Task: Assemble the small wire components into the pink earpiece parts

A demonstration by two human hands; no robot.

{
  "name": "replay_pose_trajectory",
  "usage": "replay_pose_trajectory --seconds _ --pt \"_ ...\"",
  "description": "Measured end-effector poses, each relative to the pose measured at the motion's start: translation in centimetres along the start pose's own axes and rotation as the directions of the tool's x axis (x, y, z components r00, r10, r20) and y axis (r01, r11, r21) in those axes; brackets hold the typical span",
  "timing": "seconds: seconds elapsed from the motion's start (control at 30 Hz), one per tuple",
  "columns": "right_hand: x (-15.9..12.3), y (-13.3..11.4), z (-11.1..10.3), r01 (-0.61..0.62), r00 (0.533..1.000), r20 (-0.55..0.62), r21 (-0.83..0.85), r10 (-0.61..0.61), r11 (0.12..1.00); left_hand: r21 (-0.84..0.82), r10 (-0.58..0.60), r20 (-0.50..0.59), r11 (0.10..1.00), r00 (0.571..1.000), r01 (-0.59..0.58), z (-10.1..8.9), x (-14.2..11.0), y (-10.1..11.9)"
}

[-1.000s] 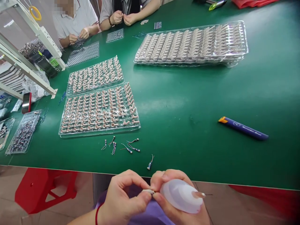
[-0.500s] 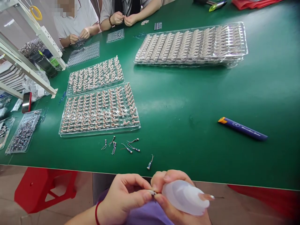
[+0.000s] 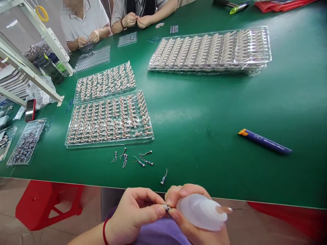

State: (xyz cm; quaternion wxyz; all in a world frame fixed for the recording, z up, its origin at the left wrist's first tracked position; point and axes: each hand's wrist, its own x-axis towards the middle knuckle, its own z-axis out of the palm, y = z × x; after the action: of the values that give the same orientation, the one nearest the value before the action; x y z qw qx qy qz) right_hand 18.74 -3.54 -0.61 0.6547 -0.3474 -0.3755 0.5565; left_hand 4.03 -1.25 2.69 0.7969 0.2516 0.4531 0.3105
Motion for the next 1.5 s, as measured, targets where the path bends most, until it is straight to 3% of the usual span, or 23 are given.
replay_pose_trajectory --seconds 0.27,0.5,0.73,0.9,1.0,1.07,1.13,1.23,1.37,1.5 --pt "-0.4 0.4 -0.5 -0.093 0.996 -0.010 0.047 0.094 0.995 -0.031 -0.007 -0.011 0.999 1.000 0.006 0.2 0.1 -0.1" --pt "-1.2 0.4 0.5 -0.210 0.955 -0.182 0.136 0.232 0.968 -0.022 0.007 -0.007 1.000 1.000 -0.007 0.0 0.1 -0.2" --pt "-1.2 0.1 0.5 -0.250 0.937 -0.214 0.137 0.276 0.958 -0.023 0.012 -0.011 1.000 1.000 -0.012 0.1 0.0 -0.2" --pt "-1.2 0.2 0.7 -0.237 0.946 -0.209 0.076 0.247 0.969 0.009 0.030 -0.040 1.000 0.999 -0.030 0.5 -0.1 0.3" --pt "-0.5 0.3 -0.5 -0.125 0.972 -0.213 -0.124 0.096 0.984 0.060 0.044 -0.081 0.997 0.996 -0.040 0.6 -0.2 0.6" --pt "0.4 0.2 -1.9 -0.027 0.976 -0.212 -0.359 -0.053 0.933 0.083 0.046 -0.098 0.996 0.994 -0.038 0.5 -0.2 0.7" --pt "1.5 -0.2 -3.5 -0.077 0.963 -0.258 -0.547 -0.080 0.833 0.095 0.044 -0.111 0.995 0.993 -0.034 0.4 -0.3 0.8" --pt "3.0 -0.9 -5.8 -0.185 0.945 -0.321 -0.681 -0.061 0.709 0.101 0.045 -0.120 0.994 0.992 -0.033 0.2 -0.3 0.8" --pt "3.9 -1.2 -7.7 -0.247 0.938 -0.326 -0.868 -0.117 0.431 0.070 0.046 -0.134 0.997 0.990 -0.037 -0.1 -0.1 0.3" --pt "4.2 -0.6 -8.4 -0.156 0.953 -0.239 -0.913 -0.185 0.377 0.032 0.036 -0.136 0.999 0.990 -0.032 -0.1 0.1 0.0"
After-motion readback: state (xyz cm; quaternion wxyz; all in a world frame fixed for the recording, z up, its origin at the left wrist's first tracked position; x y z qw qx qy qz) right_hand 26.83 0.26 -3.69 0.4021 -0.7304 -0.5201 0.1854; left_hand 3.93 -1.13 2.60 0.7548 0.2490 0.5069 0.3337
